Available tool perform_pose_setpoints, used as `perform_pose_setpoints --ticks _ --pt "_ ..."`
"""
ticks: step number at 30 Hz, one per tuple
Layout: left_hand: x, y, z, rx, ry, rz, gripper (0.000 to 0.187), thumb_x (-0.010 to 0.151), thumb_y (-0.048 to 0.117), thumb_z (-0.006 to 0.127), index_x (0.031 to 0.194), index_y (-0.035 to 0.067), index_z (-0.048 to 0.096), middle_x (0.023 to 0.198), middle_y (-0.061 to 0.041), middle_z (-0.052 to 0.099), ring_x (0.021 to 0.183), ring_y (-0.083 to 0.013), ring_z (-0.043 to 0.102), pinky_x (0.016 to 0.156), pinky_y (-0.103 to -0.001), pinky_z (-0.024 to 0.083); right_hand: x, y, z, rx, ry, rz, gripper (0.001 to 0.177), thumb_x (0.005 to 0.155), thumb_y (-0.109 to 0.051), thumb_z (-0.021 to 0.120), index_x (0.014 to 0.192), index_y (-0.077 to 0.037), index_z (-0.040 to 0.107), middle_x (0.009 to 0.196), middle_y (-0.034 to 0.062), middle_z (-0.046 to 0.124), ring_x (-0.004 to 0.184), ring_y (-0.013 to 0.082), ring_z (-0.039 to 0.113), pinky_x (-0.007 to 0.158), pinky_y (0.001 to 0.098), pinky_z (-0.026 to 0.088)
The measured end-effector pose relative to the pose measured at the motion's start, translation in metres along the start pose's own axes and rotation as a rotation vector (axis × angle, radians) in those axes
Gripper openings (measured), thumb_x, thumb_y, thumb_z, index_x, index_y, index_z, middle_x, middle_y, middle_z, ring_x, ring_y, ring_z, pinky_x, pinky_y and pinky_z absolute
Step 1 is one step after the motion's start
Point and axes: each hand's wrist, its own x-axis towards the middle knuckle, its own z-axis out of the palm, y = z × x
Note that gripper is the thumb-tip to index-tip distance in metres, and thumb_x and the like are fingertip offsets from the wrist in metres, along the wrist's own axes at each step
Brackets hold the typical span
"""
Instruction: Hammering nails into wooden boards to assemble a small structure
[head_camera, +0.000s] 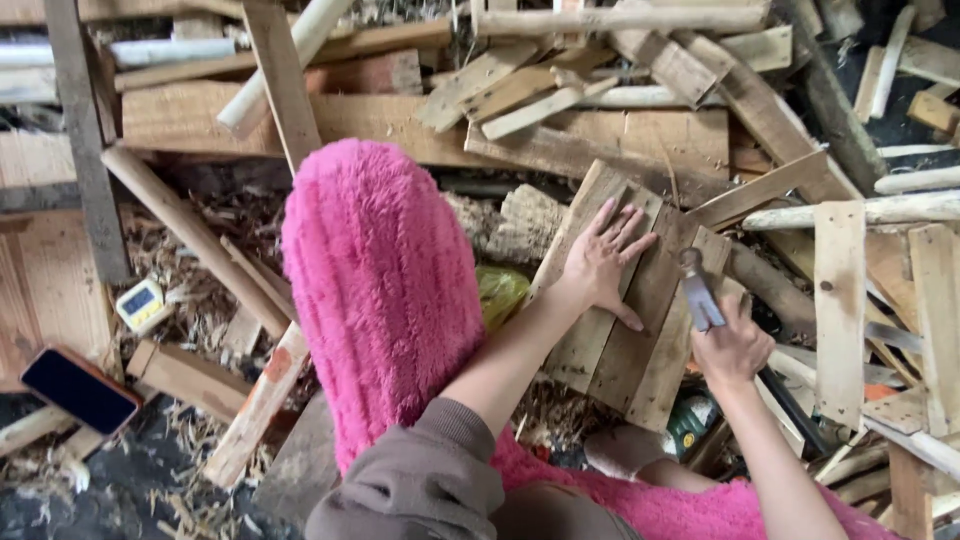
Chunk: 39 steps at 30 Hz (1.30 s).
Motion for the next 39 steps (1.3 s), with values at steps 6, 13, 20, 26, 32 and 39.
perform_pose_setpoints --ticks 6,13,20,26,32,39 --pt "0.007 0.0 0.003 -0.001 0.021 -0.002 0.155 0.037 0.113 0.036 0.164 0.027 0.014 0.173 -0.007 0.014 0.16 -0.0202 0.008 0.129 -0.05 -0.013 0.004 -0.012 -0.007 -0.001 0.053 0.039 0.014 0.085 -0.029 0.07 0.083 -0.016 0.066 0.061 0.0115 0.057 0.05 0.038 0.062 0.053 0.0464 0.054" --pt "0.005 0.0 0.001 -0.03 0.037 -0.022 0.161 0.038 0.115 0.031 0.164 0.016 0.012 0.173 -0.007 0.014 0.16 -0.0196 0.009 0.13 -0.049 -0.009 0.031 -0.039 -0.054 0.212 0.139 0.05 0.03 0.106 -0.028 0.072 0.086 -0.006 0.076 0.07 0.0159 0.067 0.066 0.0396 0.069 0.059 0.0427 0.055" --pt "0.006 -0.001 -0.001 -0.024 0.046 -0.019 0.165 0.039 0.113 0.034 0.163 0.008 0.012 0.172 -0.006 0.015 0.16 -0.0201 0.009 0.13 -0.049 -0.012 0.036 -0.051 -0.061 0.447 -0.297 0.298 0.051 0.116 -0.039 0.046 0.092 -0.002 0.072 0.077 0.0269 0.068 0.082 0.0513 0.067 0.074 0.0618 0.048" --pt "0.006 -0.003 0.002 -0.073 0.099 0.017 0.17 0.028 0.113 0.03 0.16 0.007 0.02 0.17 -0.007 0.023 0.159 -0.0191 0.016 0.133 -0.046 -0.006 0.024 -0.027 -0.041 0.377 0.038 0.306 0.031 0.111 -0.022 0.067 0.088 -0.001 0.07 0.071 0.024 0.06 0.08 0.0504 0.065 0.074 0.0492 0.05" --pt "0.011 0.004 0.009 -0.005 0.031 -0.014 0.169 0.03 0.112 0.031 0.161 0.007 0.015 0.171 -0.006 0.018 0.159 -0.0179 0.012 0.131 -0.047 -0.012 0.056 -0.054 -0.088 0.406 -0.353 0.453 0.033 0.108 -0.035 0.051 0.101 -0.011 0.074 0.08 0.0234 0.072 0.088 0.0476 0.07 0.08 0.0592 0.051" --pt "0.012 0.003 0.005 -0.075 0.089 -0.006 0.174 0.024 0.113 0.032 0.161 0.006 0.018 0.17 -0.009 0.023 0.158 -0.0206 0.017 0.132 -0.046 -0.01 0.058 -0.069 -0.098 0.433 -0.225 0.436 0.027 0.102 -0.029 0.063 0.095 -0.008 0.077 0.078 0.0195 0.073 0.088 0.0429 0.07 0.07 0.0568 0.051"
